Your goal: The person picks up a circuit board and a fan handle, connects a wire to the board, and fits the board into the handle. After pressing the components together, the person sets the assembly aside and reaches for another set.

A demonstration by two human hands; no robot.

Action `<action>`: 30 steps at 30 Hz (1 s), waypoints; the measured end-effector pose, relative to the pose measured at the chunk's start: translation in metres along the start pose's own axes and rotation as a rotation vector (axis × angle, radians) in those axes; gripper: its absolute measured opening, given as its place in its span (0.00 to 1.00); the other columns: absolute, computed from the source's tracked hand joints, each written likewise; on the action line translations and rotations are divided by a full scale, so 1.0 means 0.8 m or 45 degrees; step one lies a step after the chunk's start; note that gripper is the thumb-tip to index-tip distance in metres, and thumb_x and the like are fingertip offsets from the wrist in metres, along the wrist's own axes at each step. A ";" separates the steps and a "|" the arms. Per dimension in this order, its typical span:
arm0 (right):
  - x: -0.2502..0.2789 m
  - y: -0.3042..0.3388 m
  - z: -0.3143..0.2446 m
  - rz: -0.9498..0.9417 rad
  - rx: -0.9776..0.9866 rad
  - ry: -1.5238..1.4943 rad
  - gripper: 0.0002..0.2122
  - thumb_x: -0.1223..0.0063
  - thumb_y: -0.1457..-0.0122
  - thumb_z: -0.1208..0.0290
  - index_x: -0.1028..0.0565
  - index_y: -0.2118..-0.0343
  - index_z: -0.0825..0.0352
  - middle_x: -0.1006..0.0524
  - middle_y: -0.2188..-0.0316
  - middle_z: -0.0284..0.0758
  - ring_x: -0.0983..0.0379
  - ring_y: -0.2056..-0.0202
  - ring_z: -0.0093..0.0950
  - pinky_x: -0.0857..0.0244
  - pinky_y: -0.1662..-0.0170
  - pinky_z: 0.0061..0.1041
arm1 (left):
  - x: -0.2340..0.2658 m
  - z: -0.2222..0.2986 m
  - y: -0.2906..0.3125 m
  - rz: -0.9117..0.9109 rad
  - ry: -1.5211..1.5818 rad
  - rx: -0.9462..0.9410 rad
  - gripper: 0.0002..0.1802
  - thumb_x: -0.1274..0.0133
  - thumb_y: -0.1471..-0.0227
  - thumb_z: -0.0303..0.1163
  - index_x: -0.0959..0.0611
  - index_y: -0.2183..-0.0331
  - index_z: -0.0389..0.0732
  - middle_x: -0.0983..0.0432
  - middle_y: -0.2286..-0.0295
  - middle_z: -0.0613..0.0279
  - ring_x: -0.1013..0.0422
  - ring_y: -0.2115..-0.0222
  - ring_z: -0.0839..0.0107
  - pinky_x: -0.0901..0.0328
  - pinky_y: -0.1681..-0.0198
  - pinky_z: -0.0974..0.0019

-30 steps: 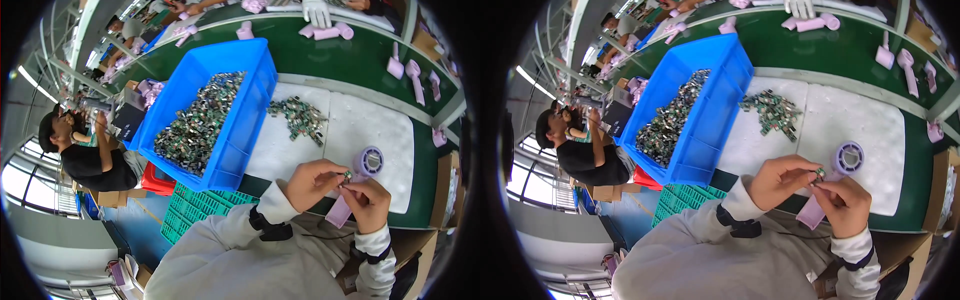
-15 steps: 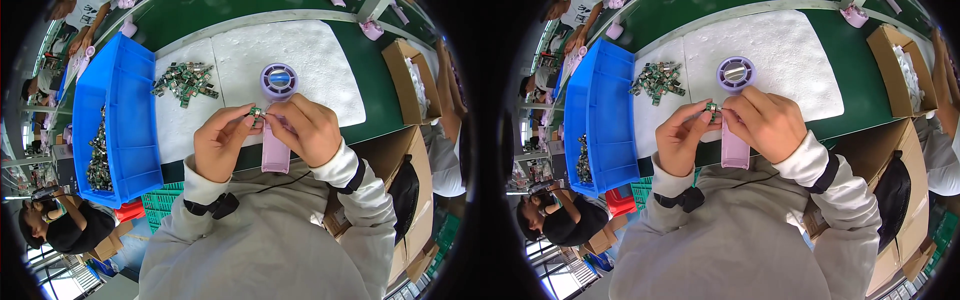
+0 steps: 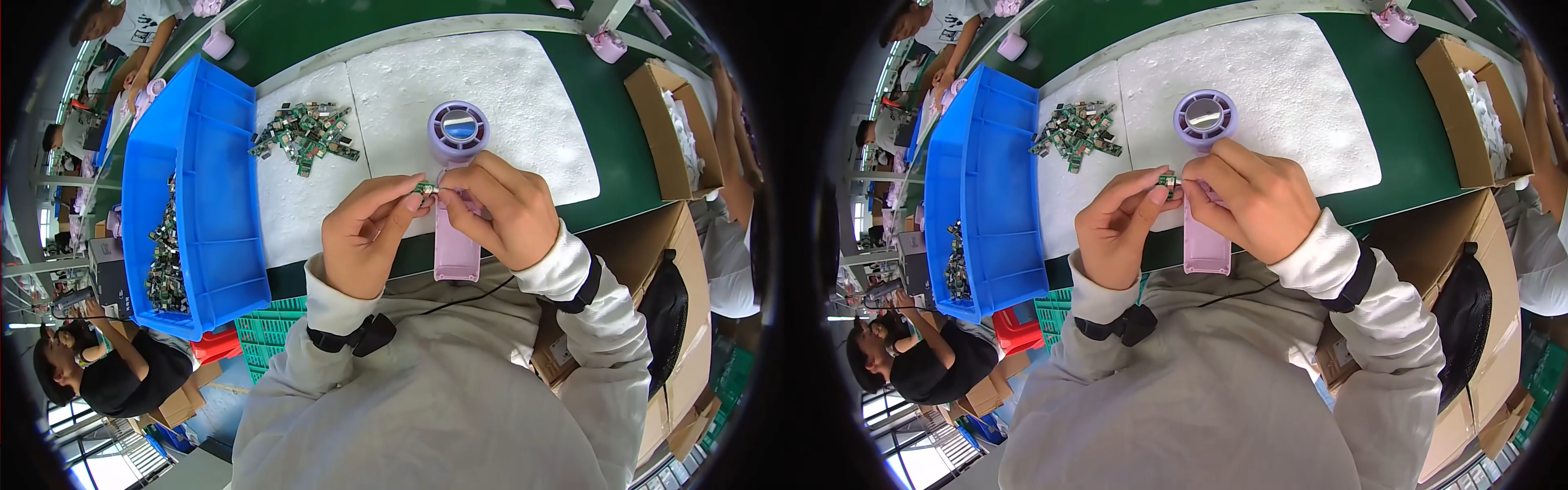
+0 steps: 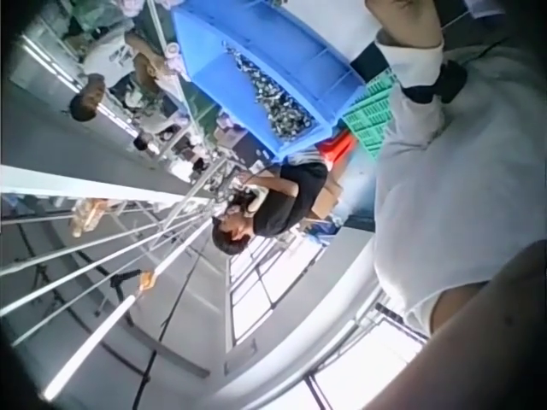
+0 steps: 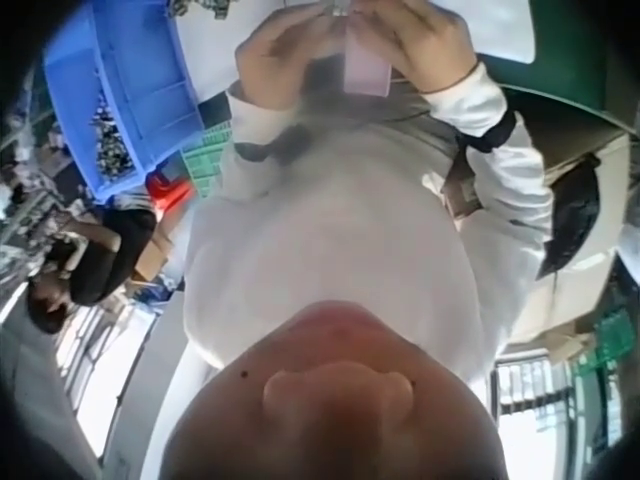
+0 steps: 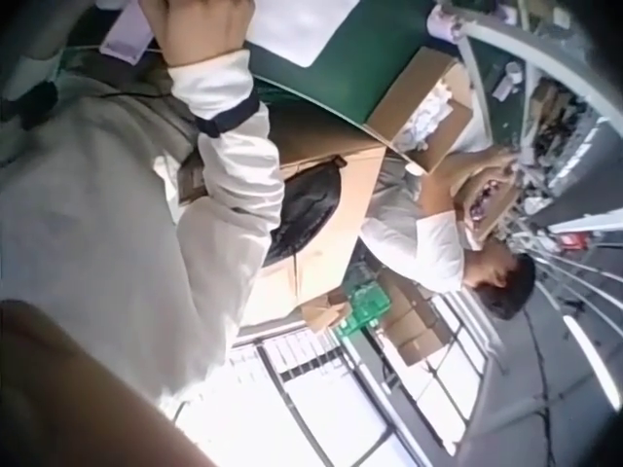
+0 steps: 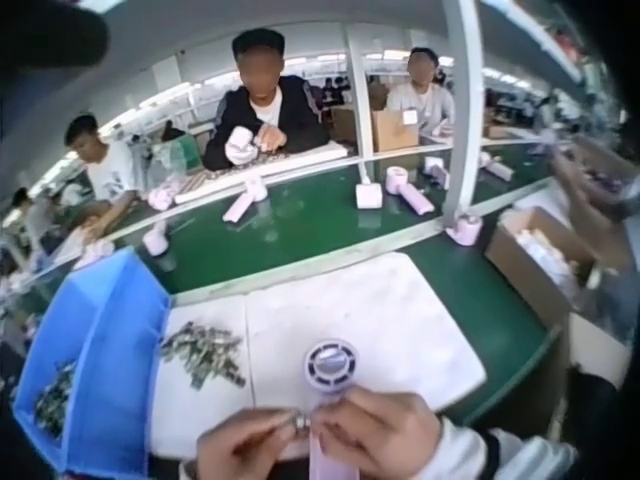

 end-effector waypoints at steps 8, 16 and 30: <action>-0.002 -0.014 0.002 -0.129 -0.017 -0.191 0.04 0.39 0.44 0.80 0.22 0.66 0.71 0.29 0.75 0.35 0.33 0.81 0.27 0.39 0.77 0.26 | 0.008 0.017 0.003 0.009 -0.226 -0.052 0.15 0.45 0.41 0.15 0.16 0.52 0.33 0.20 0.56 0.52 0.23 0.60 0.71 0.28 0.59 0.72; 0.003 0.000 -0.004 -0.260 -0.073 -0.129 0.05 0.40 0.44 0.83 0.22 0.65 0.72 0.32 0.77 0.36 0.36 0.81 0.27 0.41 0.76 0.25 | -0.003 0.019 0.003 -0.058 -0.195 -0.170 0.15 0.43 0.44 0.15 0.15 0.54 0.34 0.18 0.58 0.50 0.21 0.59 0.61 0.27 0.58 0.65; 0.003 -0.006 -0.016 -0.100 0.084 0.102 0.05 0.40 0.45 0.81 0.22 0.66 0.72 0.28 0.70 0.37 0.32 0.69 0.34 0.37 0.66 0.29 | 0.004 0.018 0.005 0.007 -0.157 -0.170 0.16 0.41 0.44 0.18 0.14 0.52 0.37 0.18 0.61 0.55 0.22 0.62 0.65 0.29 0.61 0.66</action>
Point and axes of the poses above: each hand's wrist, its own y-axis away from the middle knuckle, its own x-axis out of the back of the hand, z = x × y, the point moved 10 cm from there along -y, towards the middle knuckle
